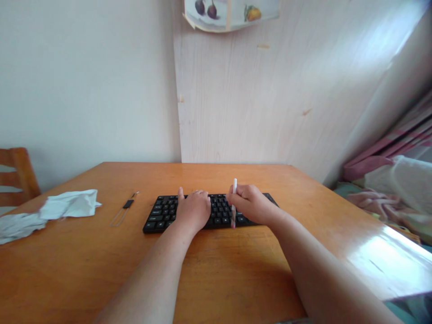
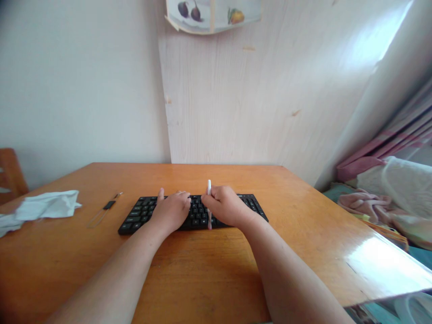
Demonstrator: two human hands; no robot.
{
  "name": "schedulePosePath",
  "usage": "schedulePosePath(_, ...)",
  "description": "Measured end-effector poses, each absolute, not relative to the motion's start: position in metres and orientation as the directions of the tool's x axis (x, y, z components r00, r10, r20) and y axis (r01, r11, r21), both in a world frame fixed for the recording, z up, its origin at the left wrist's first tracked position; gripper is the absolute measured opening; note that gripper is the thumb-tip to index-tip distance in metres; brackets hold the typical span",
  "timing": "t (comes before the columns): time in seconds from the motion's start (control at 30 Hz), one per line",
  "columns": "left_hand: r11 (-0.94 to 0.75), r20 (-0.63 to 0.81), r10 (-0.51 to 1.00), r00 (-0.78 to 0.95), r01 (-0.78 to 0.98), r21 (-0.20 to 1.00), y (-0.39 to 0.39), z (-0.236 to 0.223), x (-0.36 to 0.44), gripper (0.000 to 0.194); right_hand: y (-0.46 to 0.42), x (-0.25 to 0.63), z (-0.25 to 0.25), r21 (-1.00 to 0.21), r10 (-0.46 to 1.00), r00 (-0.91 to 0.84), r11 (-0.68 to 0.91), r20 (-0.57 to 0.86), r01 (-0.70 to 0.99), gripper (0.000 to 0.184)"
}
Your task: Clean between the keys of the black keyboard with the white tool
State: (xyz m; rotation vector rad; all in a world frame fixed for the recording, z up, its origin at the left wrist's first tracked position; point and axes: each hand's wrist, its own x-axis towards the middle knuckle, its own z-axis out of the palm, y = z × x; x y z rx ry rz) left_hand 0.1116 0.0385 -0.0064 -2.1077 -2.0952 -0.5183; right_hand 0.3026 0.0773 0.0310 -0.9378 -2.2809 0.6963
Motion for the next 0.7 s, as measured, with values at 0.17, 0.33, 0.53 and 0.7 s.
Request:
schedulePosePath(0.17, -0.116, 0.396, 0.918, -0.029, 0.934, 0.337, 0.042, -0.004, 0.111, 0.035, 0.089, 0.305, 0.031, -0.797, 0.839, -0.414, 0.502, 0.354, 0.335, 0.029)
schedulePosePath(0.33, -0.321, 0.289, 0.947, 0.142, 0.461, 0.827, 0.040, 0.005, 0.119, 0.048, 0.093, 0.302, 0.030, -0.954, 0.921, -0.295, 0.289, 0.254, 0.079, 0.025)
schedulePosePath(0.53, -0.160, 0.127, 0.979, 0.159, 0.215, 0.963, 0.031, 0.011, 0.124, 0.046, 0.097, 0.301, 0.028, -0.967, 0.941, -0.265, 0.158, 0.210, -0.202, 0.025)
schedulePosePath(0.7, -0.153, 0.150, 0.988, 0.034, 0.181, 0.971, 0.035, 0.010, 0.118, 0.041, 0.114, 0.311, 0.024, -0.957, 0.971, -0.043, 0.222, 0.234, -0.188, 0.023)
